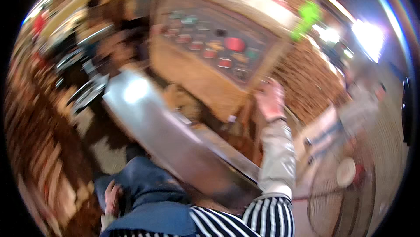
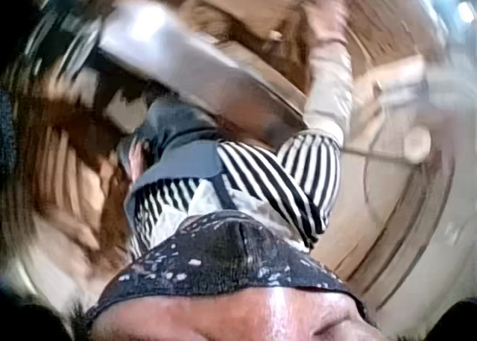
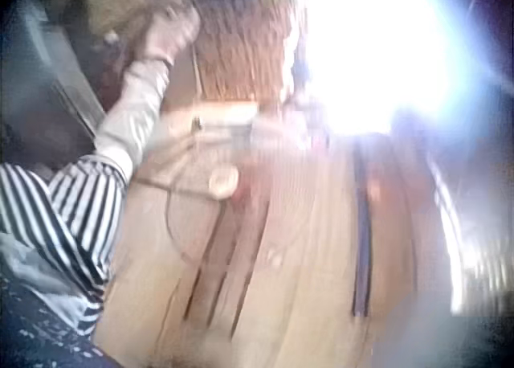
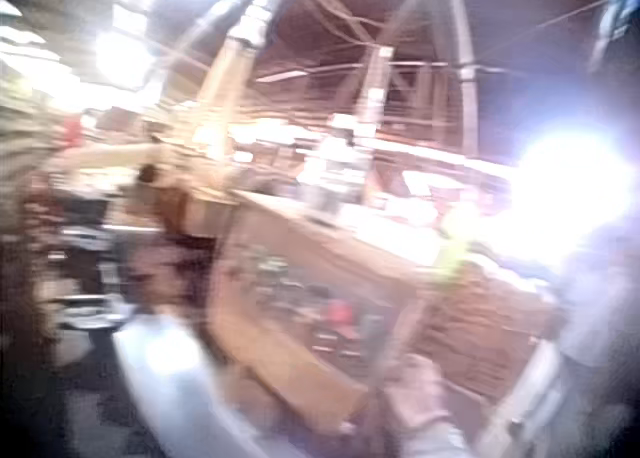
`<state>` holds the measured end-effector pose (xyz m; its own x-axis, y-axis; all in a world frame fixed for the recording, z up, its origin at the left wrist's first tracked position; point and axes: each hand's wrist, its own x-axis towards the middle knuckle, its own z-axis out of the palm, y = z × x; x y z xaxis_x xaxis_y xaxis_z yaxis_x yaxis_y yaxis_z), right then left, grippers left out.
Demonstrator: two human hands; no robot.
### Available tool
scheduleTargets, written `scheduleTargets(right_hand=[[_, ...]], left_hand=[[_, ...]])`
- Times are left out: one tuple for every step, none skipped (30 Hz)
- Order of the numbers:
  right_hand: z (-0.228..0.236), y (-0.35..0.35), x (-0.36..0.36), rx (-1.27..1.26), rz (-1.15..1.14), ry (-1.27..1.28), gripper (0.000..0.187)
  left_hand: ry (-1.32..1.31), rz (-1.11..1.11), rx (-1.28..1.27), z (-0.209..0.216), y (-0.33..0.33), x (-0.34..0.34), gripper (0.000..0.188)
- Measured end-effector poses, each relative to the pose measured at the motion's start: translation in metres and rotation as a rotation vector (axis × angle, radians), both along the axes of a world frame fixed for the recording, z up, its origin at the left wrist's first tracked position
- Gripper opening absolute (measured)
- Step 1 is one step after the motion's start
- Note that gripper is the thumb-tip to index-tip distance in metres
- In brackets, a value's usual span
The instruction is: The person operates a manual pallet jack to lift and move a large stack of lumber planks within a workshop. They engage the forks, pump the handle to raise the load, and pull the stack across the floor while coworkers stand nearby.
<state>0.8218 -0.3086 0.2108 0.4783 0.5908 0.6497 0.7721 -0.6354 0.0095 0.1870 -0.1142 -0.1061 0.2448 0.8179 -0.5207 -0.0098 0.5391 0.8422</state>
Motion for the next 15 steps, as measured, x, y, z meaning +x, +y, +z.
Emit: scheduleTargets(right_hand=[[-0.035,-0.009,0.048,0.093,0.253,-0.176,0.028],[-0.038,0.019,0.003,0.109,0.334,-0.116,0.028],[-0.037,0.027,-0.061,0.117,0.418,-0.083,0.029],[-0.038,0.031,-0.11,0.112,0.5,-0.056,0.029],[-0.054,0.045,-0.152,0.103,0.616,0.0,0.03],[-0.061,0.049,-0.193,0.073,0.704,0.02,0.031],[-0.067,0.054,-0.237,0.037,0.822,0.031,0.031],[-0.08,0.059,-0.265,0.004,0.928,0.054,0.032],[-0.083,0.068,-0.292,-0.017,1.034,0.061,0.033],[-0.087,0.067,-0.306,-0.037,1.071,0.045,0.033],[-0.086,0.069,-0.327,-0.054,1.137,0.04,0.034],[-0.088,0.071,-0.337,-0.067,1.173,0.032,0.035],[-0.088,0.069,-0.346,-0.079,1.206,0.035,0.035],[-0.088,0.07,-0.354,-0.086,1.219,0.038,0.036],[-0.086,0.072,-0.351,-0.082,1.229,0.032,0.036]], left_hand=[[0.006,-0.075,0.003,0.016,-0.009,0.0,0.061],[0.117,-0.072,0.073,0.043,-0.018,0.007,0.06],[0.206,-0.191,0.071,0.044,-0.019,0.012,0.061],[0.428,-0.3,0.234,0.037,-0.018,0.019,0.065],[0.34,-0.26,0.165,0.024,-0.021,0.013,0.067],[0.422,-0.351,0.258,0.034,-0.018,0.016,0.068],[0.496,-0.363,0.271,0.025,-0.024,0.011,0.067],[0.491,-0.346,0.288,0.026,-0.041,0.012,0.066],[0.482,-0.306,0.37,0.011,-0.041,-0.001,0.067],[0.469,-0.375,0.38,0.026,-0.045,0.007,0.067],[0.447,-0.317,0.438,0.014,-0.056,0.005,0.067],[0.369,-0.267,0.43,0.011,-0.064,0.001,0.065],[0.327,-0.227,0.426,0.009,-0.075,-0.006,0.065],[0.283,-0.21,0.401,0.012,-0.081,-0.013,0.065],[0.233,-0.199,0.367,0.014,-0.087,-0.02,0.065]])
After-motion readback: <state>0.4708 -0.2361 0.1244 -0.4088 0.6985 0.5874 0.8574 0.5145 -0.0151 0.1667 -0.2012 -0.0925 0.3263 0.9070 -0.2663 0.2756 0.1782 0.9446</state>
